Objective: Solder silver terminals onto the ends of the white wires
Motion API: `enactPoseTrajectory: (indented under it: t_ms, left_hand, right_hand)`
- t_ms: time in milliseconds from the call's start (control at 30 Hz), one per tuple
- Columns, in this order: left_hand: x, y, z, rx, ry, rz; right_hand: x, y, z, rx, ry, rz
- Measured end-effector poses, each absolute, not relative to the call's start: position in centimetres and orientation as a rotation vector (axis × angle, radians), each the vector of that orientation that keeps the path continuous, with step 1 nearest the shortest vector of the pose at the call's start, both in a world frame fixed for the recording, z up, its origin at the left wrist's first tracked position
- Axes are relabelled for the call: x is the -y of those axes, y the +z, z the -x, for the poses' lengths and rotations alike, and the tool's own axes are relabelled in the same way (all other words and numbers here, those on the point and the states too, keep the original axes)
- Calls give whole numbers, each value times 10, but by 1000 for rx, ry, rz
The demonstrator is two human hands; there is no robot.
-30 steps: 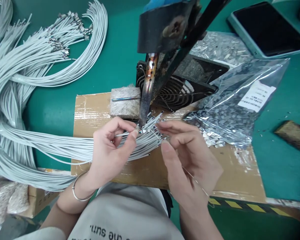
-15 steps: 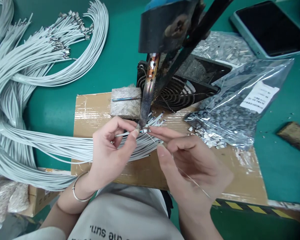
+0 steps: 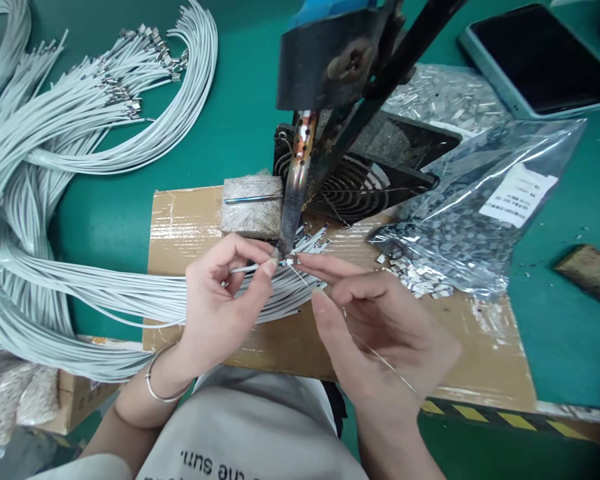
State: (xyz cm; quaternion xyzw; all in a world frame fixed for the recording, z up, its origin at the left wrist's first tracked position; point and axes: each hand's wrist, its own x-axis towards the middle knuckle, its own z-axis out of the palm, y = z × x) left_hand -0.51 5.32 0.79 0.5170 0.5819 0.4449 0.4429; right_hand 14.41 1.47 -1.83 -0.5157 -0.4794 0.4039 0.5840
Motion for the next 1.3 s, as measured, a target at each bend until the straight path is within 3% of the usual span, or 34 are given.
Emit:
enactPoseTrajectory:
  t_ms: [1300]
  left_hand:
    - [-53, 10, 6, -1505, 1035, -1275]
  right_hand:
    - [-13, -20, -140, 1101, 976, 1200]
